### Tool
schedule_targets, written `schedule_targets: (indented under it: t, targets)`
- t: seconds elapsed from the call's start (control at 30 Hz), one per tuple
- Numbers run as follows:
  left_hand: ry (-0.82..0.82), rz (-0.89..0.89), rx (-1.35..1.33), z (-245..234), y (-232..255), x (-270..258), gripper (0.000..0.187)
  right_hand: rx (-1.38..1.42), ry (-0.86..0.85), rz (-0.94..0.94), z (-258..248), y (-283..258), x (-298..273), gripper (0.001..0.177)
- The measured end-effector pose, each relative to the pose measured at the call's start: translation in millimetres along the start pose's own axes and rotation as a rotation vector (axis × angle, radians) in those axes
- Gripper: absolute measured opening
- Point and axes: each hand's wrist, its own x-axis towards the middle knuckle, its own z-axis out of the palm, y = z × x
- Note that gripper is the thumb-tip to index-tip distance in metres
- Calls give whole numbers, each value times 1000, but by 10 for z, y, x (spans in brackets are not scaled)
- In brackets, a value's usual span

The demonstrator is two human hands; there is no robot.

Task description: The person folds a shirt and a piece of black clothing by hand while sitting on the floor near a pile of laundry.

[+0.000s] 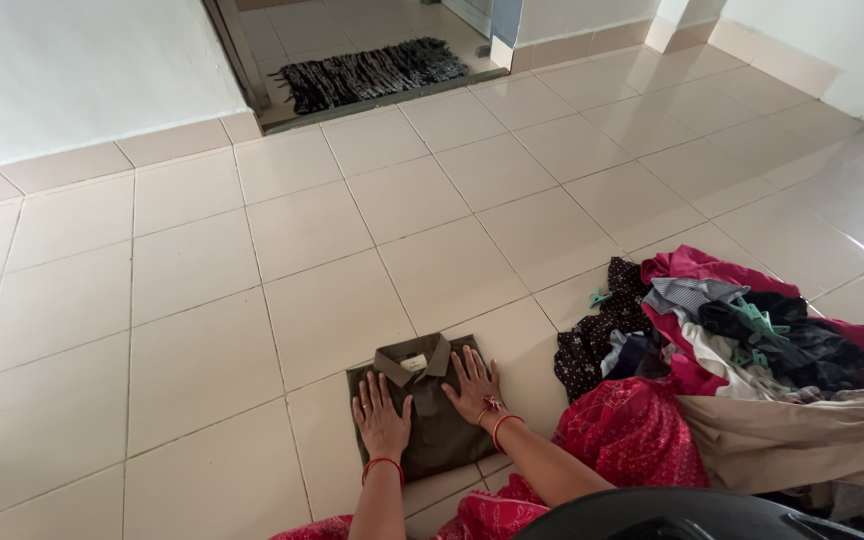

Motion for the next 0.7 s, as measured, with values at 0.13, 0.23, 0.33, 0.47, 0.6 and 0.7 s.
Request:
schedule_targets:
  t: [0.13, 0.23, 0.33, 0.47, 0.6, 0.7]
  targets:
    - [-17, -2, 57, -60, -19, -4, 82, 32, -8, -54, -137, 117, 20, 75]
    - [2, 19, -266, -212, -108, 25, 79, 258, 32, -279, -386, 312, 79, 65]
    - [19, -130, -524, -339, -158, 21, 63, 588, 215, -200, -486, 585, -208, 56]
    - [155, -201, -806, -476, -208, -86, 42, 529, 60, 83, -513, 715, -568, 52]
    - [-1, -146, -991, -424, 17, -468, 33, 367, -133, 301, -492, 695, -700, 49]
    - [-87, 9, -750, -373, 155, -837, 32, 268, -284, 186, -470, 699, -735, 55]
